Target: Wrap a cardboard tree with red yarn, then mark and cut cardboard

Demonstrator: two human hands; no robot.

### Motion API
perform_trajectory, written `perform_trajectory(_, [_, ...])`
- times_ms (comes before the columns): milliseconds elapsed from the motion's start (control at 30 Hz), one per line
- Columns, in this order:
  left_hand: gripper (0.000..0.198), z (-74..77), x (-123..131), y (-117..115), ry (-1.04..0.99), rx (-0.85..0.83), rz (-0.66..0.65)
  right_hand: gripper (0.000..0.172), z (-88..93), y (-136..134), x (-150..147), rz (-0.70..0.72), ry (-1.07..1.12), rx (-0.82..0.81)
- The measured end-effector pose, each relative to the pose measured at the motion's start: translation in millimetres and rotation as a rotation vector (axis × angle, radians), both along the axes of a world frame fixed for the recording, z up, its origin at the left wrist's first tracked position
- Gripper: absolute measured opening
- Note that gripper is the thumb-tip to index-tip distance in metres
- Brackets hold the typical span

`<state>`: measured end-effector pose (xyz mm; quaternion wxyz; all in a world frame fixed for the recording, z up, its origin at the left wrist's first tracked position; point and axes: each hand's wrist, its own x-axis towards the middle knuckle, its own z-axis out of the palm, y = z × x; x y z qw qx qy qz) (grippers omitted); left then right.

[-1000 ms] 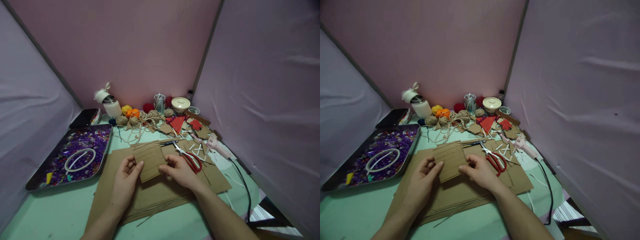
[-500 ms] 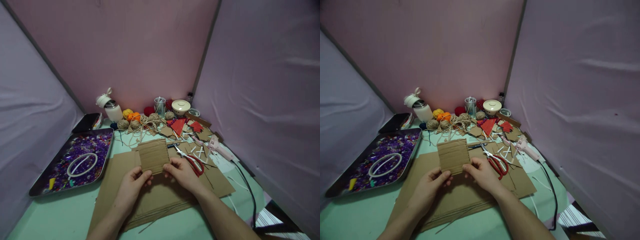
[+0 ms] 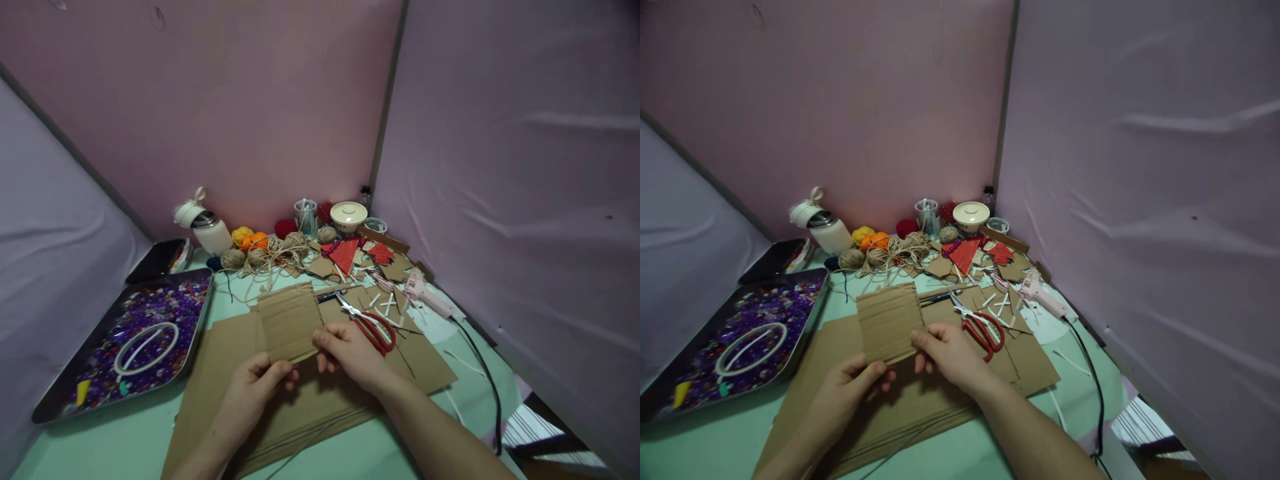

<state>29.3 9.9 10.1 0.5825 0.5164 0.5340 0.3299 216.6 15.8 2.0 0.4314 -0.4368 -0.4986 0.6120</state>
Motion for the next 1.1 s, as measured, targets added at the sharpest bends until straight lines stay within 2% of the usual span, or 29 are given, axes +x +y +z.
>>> perform_trajectory(167, [0.032,-0.5,-2,-4,0.009,0.017,0.009,0.045,-8.3,1,-8,0.008,0.229,-0.155])
perform_trajectory(333, [0.034,-0.9,2,-3,0.011,0.026,0.052,0.037,-5.2,-5,-14,-0.022,0.123,-0.037])
perform_trajectory(600, [0.031,-7.9,2,-5,-0.021,-0.003,-0.005,0.029,-1.9,-7,-16,0.031,0.139,-0.113])
perform_trajectory(767, [0.026,-11.7,1,-7,-0.219,-0.083,-0.036,0.028,-1.5,-11,-17,0.101,0.182,-0.108])
perform_trajectory(933, [0.024,-5.5,5,-11,-0.5,-0.257,-0.034,0.023,5.0,-16,-21,0.128,0.233,-0.037])
perform_trajectory(1000, [0.025,-4.0,6,-12,-0.536,-0.297,-0.018,0.022,6.6,-17,-23,0.135,0.264,-0.001])
perform_trajectory(1100, [0.025,-5.6,7,-11,-0.484,-0.282,0.045,0.019,6.9,-18,-25,0.081,0.247,0.049])
